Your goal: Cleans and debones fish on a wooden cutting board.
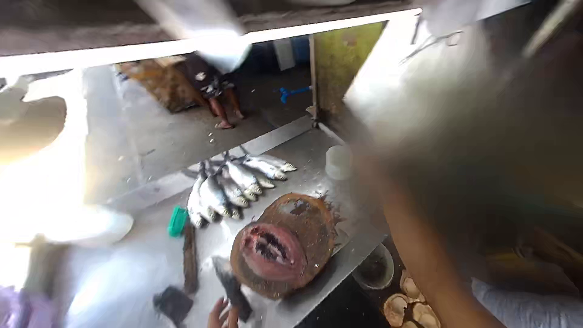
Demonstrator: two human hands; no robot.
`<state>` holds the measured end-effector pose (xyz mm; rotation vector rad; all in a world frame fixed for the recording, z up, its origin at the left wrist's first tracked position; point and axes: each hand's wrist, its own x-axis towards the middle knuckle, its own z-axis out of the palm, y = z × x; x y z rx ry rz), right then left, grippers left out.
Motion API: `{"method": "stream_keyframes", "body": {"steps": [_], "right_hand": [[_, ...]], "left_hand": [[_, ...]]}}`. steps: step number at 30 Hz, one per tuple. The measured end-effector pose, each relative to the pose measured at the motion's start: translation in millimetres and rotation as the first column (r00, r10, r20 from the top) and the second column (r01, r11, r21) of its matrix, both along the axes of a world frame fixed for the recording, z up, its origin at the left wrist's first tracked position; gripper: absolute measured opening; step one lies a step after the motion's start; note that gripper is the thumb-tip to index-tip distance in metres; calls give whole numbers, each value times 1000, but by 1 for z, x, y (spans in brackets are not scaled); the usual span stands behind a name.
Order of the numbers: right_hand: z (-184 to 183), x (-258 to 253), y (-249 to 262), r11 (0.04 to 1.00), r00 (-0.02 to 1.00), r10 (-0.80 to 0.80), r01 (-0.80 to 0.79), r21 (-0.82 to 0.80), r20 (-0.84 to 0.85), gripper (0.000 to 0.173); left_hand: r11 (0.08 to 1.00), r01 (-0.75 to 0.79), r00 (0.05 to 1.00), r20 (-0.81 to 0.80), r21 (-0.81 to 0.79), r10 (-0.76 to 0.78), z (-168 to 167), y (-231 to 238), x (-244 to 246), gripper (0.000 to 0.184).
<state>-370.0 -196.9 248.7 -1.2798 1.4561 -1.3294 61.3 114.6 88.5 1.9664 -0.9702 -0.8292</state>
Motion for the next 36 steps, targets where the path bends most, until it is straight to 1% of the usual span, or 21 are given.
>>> {"method": "stream_keyframes", "body": {"steps": [2, 3, 5, 9, 11, 14, 15, 16, 17, 18, 20, 21, 22, 23, 24, 25, 26, 28, 31, 33, 36], "right_hand": [[-40, 69, 5, 948, 955, 275, -250, 198, -112, 32], [-56, 105, 10, 884, 885, 428, -368, 287, -183, 31], [-81, 175, 24, 734, 667, 671, -534, 420, -325, 41], [-101, 286, 40, 565, 320, 802, -678, 470, -504, 49], [-113, 334, 30, 473, 124, 822, -692, 545, -556, 52], [-148, 370, 20, 429, -100, 753, -675, 601, -650, 55], [-144, 375, 24, 429, -158, 730, -650, 627, -664, 55], [-124, 381, 32, 417, -232, 730, -595, 687, -643, 54], [-90, 391, 43, 368, -335, 770, -461, 807, -543, 54], [-65, 398, 53, 353, -379, 784, -378, 856, -491, 52], [-46, 398, 60, 361, -396, 784, -335, 870, -477, 48], [-54, 390, 58, 383, -383, 762, -383, 841, -522, 45], [-78, 376, 54, 432, -320, 711, -503, 748, -626, 40], [-119, 357, 47, 502, -149, 608, -689, 523, -780, 31], [-135, 348, 43, 511, -81, 594, -730, 454, -800, 27], [-137, 339, 43, 507, -71, 614, -728, 462, -786, 27], [-132, 328, 49, 506, -58, 631, -726, 466, -774, 27], [-118, 305, 63, 536, 37, 605, -758, 373, -795, 25], [-91, 276, 82, 564, 252, 452, -824, 55, -856, 18], [-61, 260, 92, 516, 334, 402, -852, -90, -852, 16], [-8, 240, 104, 388, 338, 403, -905, -176, -850, 17]], "left_hand": [[995, -47, 998, 48, -89, 51, -15, 17, 13, 55], [994, -76, 995, 59, -73, 81, -11, 23, 17, 55], [992, -124, 988, 86, -23, 126, -6, 39, 27, 54], [979, -203, 966, 162, -1, 200, -16, 90, 40, 53], [969, -246, 951, 199, 33, 235, -20, 122, 42, 51], [938, -335, 919, 248, 87, 306, -27, 169, 41, 48], [927, -363, 909, 256, 98, 329, -29, 181, 41, 47], [916, -386, 901, 258, 109, 349, -31, 193, 41, 47], [906, -405, 895, 258, 121, 365, -33, 204, 41, 48], [899, -419, 890, 255, 131, 378, -35, 211, 41, 48], [897, -421, 892, 244, 134, 381, -41, 216, 44, 47], [904, -411, 896, 239, 122, 375, -45, 213, 46, 47], [912, -393, 903, 233, 113, 361, -49, 208, 49, 46], [923, -370, 914, 221, 107, 341, -50, 199, 53, 45], [936, -339, 927, 206, 95, 315, -49, 187, 57, 45], [951, -297, 941, 191, 80, 278, -46, 173, 60, 46], [967, -247, 957, 173, 66, 233, -42, 159, 61, 47], [989, -146, 979, 144, 15, 142, -33, 124, 64, 47], [997, 25, 998, 55, -78, -21, -11, 68, 61, 48], [975, 169, 984, -32, -148, -175, 14, 25, 59, 53], [880, 410, 888, -115, -240, -445, 57, -46, 50, 77]]}}
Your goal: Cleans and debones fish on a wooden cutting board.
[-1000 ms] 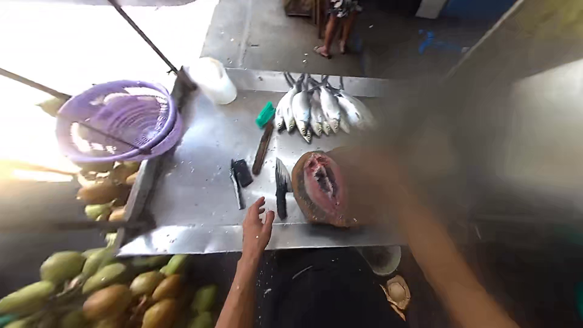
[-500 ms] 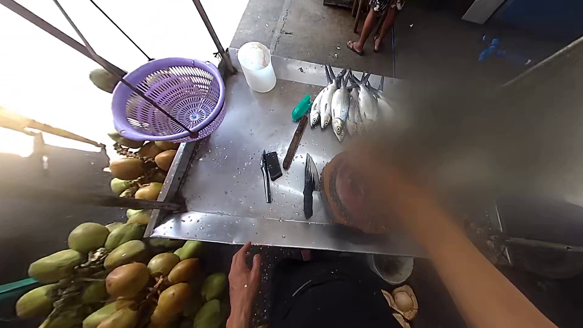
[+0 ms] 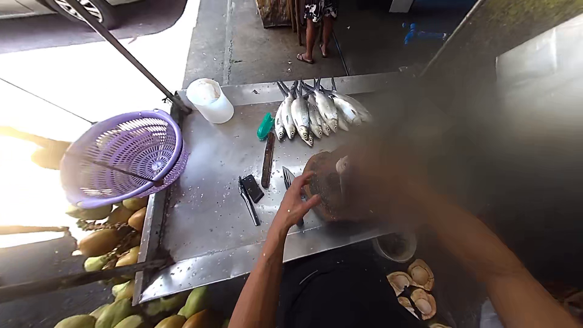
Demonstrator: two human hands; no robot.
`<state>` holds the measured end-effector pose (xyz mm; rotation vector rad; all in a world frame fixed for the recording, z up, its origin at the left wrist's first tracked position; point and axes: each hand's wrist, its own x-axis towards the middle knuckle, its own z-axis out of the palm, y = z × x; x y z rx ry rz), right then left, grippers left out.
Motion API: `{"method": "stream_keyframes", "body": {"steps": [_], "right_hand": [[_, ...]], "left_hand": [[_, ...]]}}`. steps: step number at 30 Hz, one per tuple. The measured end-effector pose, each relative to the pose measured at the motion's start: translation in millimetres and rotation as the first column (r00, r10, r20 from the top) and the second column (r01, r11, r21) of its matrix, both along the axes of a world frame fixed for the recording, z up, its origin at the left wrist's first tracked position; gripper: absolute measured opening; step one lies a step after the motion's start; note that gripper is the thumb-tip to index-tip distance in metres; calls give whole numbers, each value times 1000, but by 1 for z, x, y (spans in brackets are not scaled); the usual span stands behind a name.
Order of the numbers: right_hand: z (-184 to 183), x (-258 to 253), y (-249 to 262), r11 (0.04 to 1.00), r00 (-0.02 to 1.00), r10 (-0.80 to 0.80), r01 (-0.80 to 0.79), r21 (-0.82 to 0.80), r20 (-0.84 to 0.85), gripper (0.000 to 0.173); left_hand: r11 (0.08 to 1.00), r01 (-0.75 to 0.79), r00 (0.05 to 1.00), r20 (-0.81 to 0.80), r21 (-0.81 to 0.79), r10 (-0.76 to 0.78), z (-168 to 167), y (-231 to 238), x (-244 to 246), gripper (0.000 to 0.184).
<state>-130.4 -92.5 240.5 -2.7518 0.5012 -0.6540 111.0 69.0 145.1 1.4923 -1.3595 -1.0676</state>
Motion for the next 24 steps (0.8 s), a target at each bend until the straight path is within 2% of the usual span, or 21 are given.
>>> {"method": "stream_keyframes", "body": {"steps": [2, 3, 4, 6, 7, 9, 11, 12, 14, 16, 18, 20, 21, 23, 24], "right_hand": [[32, -7, 8, 998, 998, 60, -60, 6, 8, 17], [45, -7, 11, 995, 996, 88, -89, 37, 26, 17], [56, -5, 12, 989, 991, 120, -123, 77, 54, 17], [68, 1, 8, 979, 982, 152, -166, 122, 114, 19], [71, 1, 2, 977, 980, 154, -170, 128, 126, 24], [76, -13, -13, 968, 984, 155, -169, 187, 86, 51], [68, -43, -22, 917, 991, 118, -131, 376, 58, 79], [57, -61, -21, 854, 995, 61, -96, 511, 85, 83], [25, -98, -15, 679, 967, -211, 37, 733, 146, 75], [-12, -136, -17, 575, 833, -544, 281, 768, 102, 64], [-29, -174, -22, 482, 603, -797, 612, 628, 24, 65], [-25, -210, -33, 391, 409, -910, 803, 450, 62, 69], [-21, -227, -42, 357, 351, -932, 854, 378, 87, 71], [-11, -257, -65, 315, 287, -946, 921, 227, 149, 71], [-7, -269, -80, 285, 259, -951, 947, 152, 168, 71]], "left_hand": [[979, 195, 978, -62, -55, -198, 25, -43, -13, 94], [954, 285, 954, -69, -95, -292, 37, -61, -20, 96], [926, 352, 930, -62, -134, -363, 49, -75, -29, 91], [894, 389, 913, -37, -222, -406, 65, -89, -43, 68], [887, 391, 913, -18, -245, -407, 68, -92, -48, 60], [910, 356, 934, 45, -211, -355, 69, -94, -54, 51], [949, 282, 959, 33, -140, -280, 62, -89, -59, 47], [968, 226, 972, -45, -113, -232, 56, -88, -62, 47], [997, 65, 944, -323, -36, -73, 43, -92, -73, 51], [984, -156, 821, -543, 87, 178, 29, -100, -87, 44], [915, -351, 617, -686, 199, 386, 10, -105, -96, 26], [812, -490, 385, -757, 318, 529, -14, -101, -102, 19], [768, -537, 300, -771, 349, 561, -32, -91, -103, 21], [682, -603, 195, -752, 414, 630, -68, -61, -105, 22], [632, -631, 172, -713, 450, 679, -81, -46, -105, 22]]}}
